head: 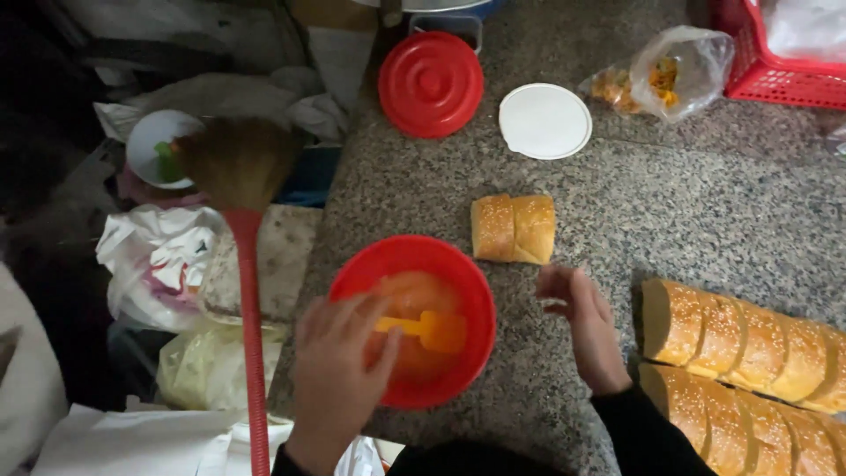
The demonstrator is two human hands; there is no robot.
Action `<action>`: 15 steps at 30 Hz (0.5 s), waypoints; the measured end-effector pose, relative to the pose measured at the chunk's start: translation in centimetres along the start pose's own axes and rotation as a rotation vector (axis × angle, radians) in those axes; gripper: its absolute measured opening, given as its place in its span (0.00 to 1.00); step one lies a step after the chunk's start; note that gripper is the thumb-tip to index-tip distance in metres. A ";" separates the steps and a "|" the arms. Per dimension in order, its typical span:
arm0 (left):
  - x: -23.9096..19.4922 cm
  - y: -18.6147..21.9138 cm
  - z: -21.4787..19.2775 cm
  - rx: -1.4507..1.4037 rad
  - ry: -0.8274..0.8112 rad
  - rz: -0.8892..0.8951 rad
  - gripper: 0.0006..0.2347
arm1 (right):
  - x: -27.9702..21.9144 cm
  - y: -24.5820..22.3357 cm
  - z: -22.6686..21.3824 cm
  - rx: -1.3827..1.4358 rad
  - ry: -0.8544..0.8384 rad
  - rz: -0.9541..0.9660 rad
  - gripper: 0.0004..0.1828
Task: The person spreads a yellow substance from a red bowl onto multiple slices of sliced bread using a yellow spatula. They handle each slice individually, apply the spread, and place the slices back on the countertop.
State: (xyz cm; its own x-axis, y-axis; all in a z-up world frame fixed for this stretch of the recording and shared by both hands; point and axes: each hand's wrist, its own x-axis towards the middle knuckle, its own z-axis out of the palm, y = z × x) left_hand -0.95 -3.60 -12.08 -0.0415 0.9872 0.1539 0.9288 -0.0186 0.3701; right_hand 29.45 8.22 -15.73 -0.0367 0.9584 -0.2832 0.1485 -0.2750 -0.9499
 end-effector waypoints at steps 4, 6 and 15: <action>-4.0 -1.1 -0.5 -0.351 0.401 -0.353 0.19 | -3.4 -3.0 1.5 0.062 -0.063 0.303 0.39; -5.0 -0.6 -0.4 -0.569 0.448 -0.592 0.20 | -4.8 -4.0 2.4 0.068 -0.099 0.421 0.41; -5.0 1.6 4.4 -1.783 0.405 -1.645 0.28 | -6.1 -4.2 4.5 0.330 -0.153 0.579 0.48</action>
State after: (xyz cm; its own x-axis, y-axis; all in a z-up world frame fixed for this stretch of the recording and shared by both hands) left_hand 2.36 -7.85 -16.24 -0.3162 0.2874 -0.9041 -0.9253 0.1169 0.3608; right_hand 24.64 3.13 -10.62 -0.1851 0.6347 -0.7502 -0.1217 -0.7724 -0.6234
